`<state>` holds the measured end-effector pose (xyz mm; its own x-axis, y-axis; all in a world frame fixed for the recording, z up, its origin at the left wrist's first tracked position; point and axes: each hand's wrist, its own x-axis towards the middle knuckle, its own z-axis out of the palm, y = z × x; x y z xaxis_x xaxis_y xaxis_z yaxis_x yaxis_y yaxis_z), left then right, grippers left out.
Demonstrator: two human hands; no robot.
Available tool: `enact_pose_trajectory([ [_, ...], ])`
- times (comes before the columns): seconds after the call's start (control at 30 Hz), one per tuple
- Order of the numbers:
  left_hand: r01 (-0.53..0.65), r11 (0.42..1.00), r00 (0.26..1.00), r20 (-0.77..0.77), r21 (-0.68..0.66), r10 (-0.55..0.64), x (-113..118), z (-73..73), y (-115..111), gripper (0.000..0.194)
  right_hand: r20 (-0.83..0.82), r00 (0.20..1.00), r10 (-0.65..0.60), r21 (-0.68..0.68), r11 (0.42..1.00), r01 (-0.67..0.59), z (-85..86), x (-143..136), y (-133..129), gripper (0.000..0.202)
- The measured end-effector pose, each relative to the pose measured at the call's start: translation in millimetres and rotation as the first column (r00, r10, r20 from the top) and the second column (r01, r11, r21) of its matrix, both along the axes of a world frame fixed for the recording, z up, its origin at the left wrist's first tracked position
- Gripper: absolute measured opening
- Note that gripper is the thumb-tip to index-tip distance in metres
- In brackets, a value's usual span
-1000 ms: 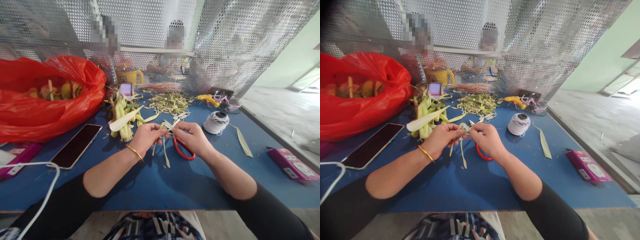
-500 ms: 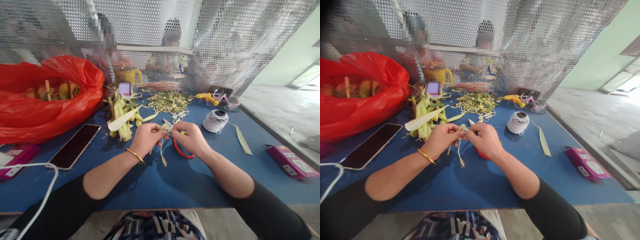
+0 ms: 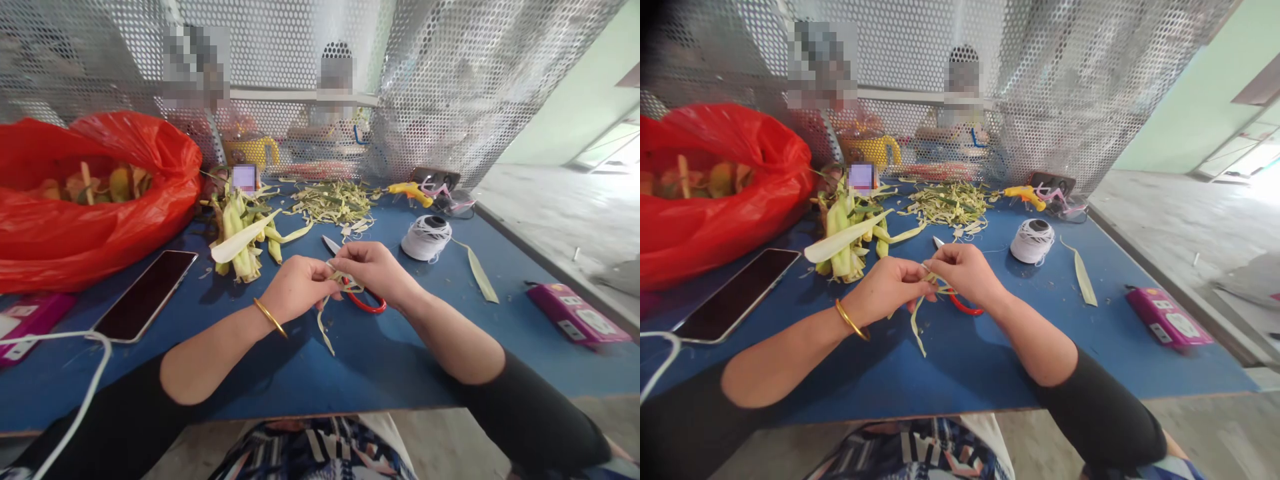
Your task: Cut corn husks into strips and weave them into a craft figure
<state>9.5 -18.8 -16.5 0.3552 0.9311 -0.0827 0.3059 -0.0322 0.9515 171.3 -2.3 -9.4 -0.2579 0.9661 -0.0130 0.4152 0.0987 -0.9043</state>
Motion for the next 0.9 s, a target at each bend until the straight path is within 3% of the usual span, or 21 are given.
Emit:
enact_pose_trajectory([
  [0.17, 0.042, 0.999, 0.999, -0.007, -0.02, -0.043, 1.2, -1.4, -0.6, 0.017, -0.128, 0.992, -0.004, -0.167, 0.986, -0.017, -0.2, -1.6, -0.5, 0.019],
  [0.37, 0.116, 0.987, 0.991, 0.086, -0.114, -0.107, 0.2, -3.7, 1.8, 0.014, -0.312, 0.933, -0.178, -0.086, 0.984, 0.158, -0.1, -5.0, 0.8, 0.02],
  [0.5, 0.142, 0.977, 0.988, 0.089, -0.162, -0.129, -0.8, -3.2, 3.0, 0.015, -0.405, 0.901, -0.155, -0.118, 0.986, 0.117, 1.5, -5.5, 1.3, 0.016],
  [0.7, 0.304, 0.94, 0.953, 0.058, -0.157, -0.299, 3.4, 0.0, -3.4, 0.014, -0.33, 0.939, -0.099, -0.251, 0.968, 0.014, -1.4, -6.4, 3.4, 0.02],
  [0.77, 0.347, 0.923, 0.938, 0.047, -0.167, -0.344, 4.4, 0.3, -5.0, 0.016, -0.371, 0.916, -0.153, -0.272, 0.961, 0.05, -2.2, -6.8, 4.7, 0.019],
  [0.9, 0.32, 0.927, 0.947, 0.047, -0.194, -0.317, 3.4, -1.3, -3.0, 0.017, -0.513, 0.804, -0.302, -0.285, 0.943, 0.172, 0.7, -4.5, 8.2, 0.015],
])
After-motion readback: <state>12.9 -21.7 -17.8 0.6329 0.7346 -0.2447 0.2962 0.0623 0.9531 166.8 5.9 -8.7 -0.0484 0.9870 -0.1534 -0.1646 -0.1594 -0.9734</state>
